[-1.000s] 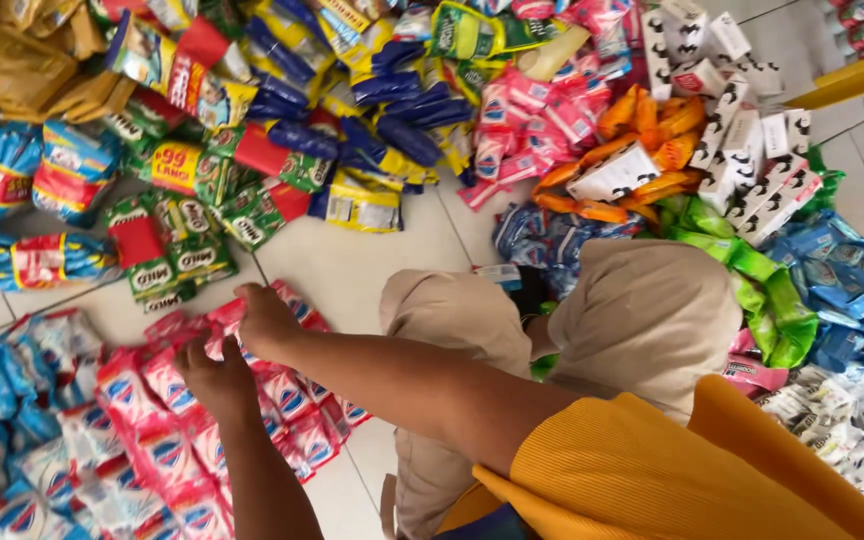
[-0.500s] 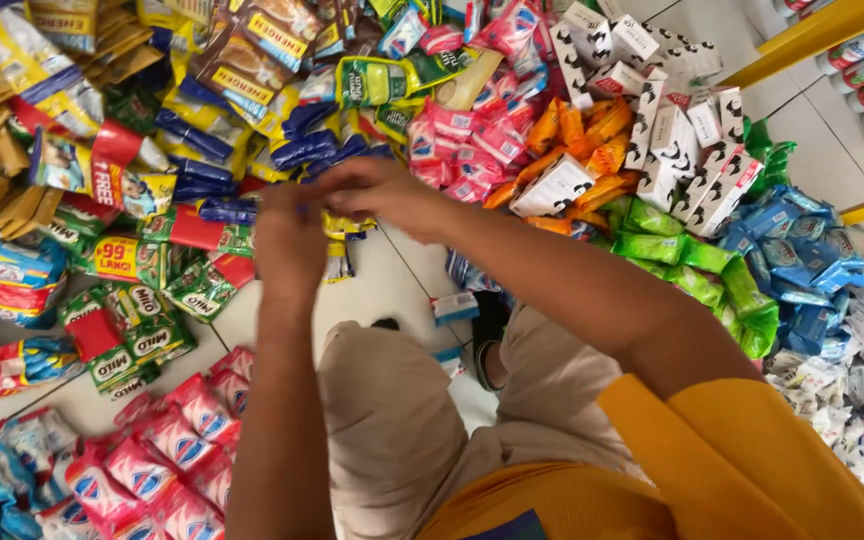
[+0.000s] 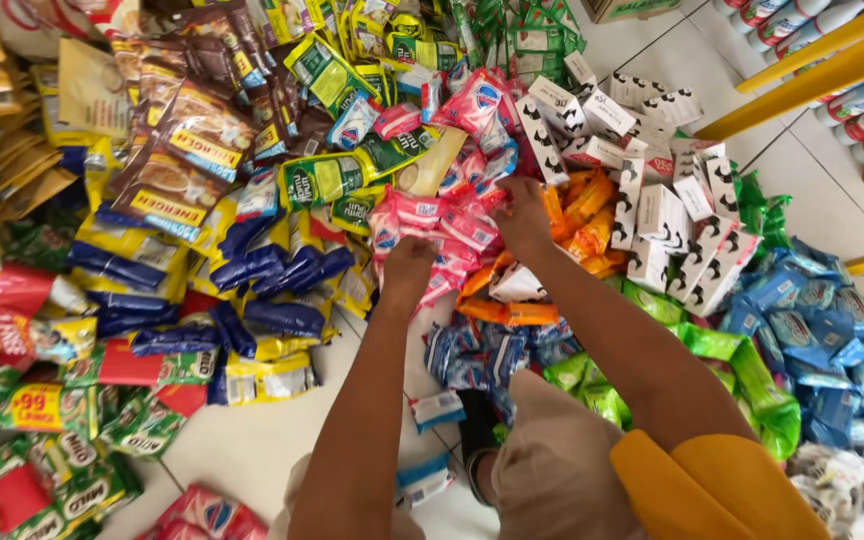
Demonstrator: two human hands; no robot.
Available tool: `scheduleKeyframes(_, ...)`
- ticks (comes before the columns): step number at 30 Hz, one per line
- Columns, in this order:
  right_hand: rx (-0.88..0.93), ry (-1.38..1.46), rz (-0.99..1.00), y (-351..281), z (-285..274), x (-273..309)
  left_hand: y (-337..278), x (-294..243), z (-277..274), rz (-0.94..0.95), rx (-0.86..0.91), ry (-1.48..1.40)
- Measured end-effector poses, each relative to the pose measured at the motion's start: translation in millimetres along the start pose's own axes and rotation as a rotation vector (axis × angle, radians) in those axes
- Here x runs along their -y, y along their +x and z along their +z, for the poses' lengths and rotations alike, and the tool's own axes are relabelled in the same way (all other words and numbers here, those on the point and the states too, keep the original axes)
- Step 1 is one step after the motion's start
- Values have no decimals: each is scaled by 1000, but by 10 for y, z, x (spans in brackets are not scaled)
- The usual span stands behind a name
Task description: Sorting and organizing various product sachets on the floor.
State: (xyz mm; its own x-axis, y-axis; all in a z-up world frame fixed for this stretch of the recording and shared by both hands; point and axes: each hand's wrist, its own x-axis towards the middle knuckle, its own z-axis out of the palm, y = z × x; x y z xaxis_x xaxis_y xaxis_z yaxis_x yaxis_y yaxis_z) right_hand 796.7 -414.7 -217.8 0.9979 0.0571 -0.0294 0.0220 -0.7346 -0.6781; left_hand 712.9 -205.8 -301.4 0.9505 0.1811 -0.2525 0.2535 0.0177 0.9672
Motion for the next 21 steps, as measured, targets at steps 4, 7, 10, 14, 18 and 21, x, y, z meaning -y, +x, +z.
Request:
scheduleKeyframes(4, -144, -195, -381, 568, 13, -92, 185, 49, 176, -17, 35, 38)
scheduleKeyframes(7, -5, -449, -310, 730, 115, -238, 289, 200, 230, -30, 138, -44)
scheduleKeyframes(10, 23, -462, -288, 599, 118, -287, 262, 86, 199, -272, 209, -323)
scheduleKeyframes(14, -100, 113, -271, 174, 69, -222, 271, -153, 159, -416, 203, -388)
scheduleKeyframes(18, -92, 289, -323, -176, -56, -3, 276, -227, 184, -481, 203, -562)
scheduleKeyframes(21, -60, 311, -337, -348, -169, 312, 250, -327, 209, -473, 189, -564)
